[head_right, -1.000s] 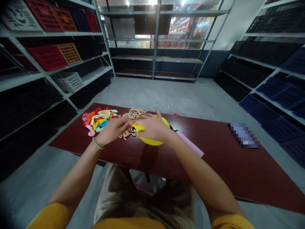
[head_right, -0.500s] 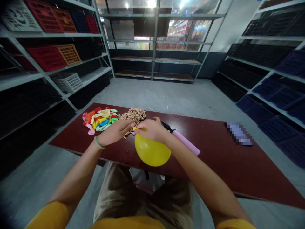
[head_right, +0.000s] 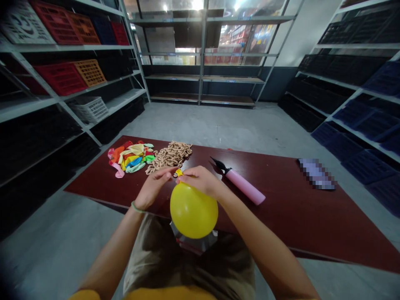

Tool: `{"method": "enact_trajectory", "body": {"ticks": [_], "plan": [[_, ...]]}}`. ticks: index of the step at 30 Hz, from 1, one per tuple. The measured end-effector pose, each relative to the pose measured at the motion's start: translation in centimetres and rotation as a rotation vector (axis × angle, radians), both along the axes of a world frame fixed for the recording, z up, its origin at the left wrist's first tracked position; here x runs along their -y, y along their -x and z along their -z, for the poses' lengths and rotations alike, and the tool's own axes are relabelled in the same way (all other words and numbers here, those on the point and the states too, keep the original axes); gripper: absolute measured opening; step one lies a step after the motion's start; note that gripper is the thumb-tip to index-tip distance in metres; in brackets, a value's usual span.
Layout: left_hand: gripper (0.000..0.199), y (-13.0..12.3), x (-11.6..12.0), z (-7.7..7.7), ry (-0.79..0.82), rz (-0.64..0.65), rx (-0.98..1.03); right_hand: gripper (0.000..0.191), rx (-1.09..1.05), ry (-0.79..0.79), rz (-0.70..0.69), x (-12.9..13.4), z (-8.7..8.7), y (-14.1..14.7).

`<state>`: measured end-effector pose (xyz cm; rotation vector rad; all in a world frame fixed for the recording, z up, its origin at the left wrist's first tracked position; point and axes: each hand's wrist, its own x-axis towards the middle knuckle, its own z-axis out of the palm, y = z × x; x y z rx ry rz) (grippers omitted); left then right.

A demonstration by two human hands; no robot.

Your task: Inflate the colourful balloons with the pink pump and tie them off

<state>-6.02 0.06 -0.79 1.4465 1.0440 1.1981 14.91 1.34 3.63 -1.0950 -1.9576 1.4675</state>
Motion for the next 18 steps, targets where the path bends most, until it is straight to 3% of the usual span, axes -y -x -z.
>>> {"method": "enact_trajectory", "body": {"ticks": [5,11,15,18], "plan": [[0.034,-0.9,1.0,-0.2,0.039,0.175,0.152,0.035,-0.046,0.127,-0.063,0.4,0.5,0.0],[0.019,-0.7,0.4,-0.3,0.042,0.24,0.164,0.038,-0.09,0.258,-0.098,0.7,1.2,0.1],[0.018,0.1,0.7,-1.1,-0.01,0.261,-0.021,0.039,-0.069,0.259,-0.116,0.8,1.2,0.2],[0.014,0.9,1.4,-2.1,-0.115,0.188,-0.267,0.04,-0.034,0.258,-0.147,0.6,1.2,0.5]]}}
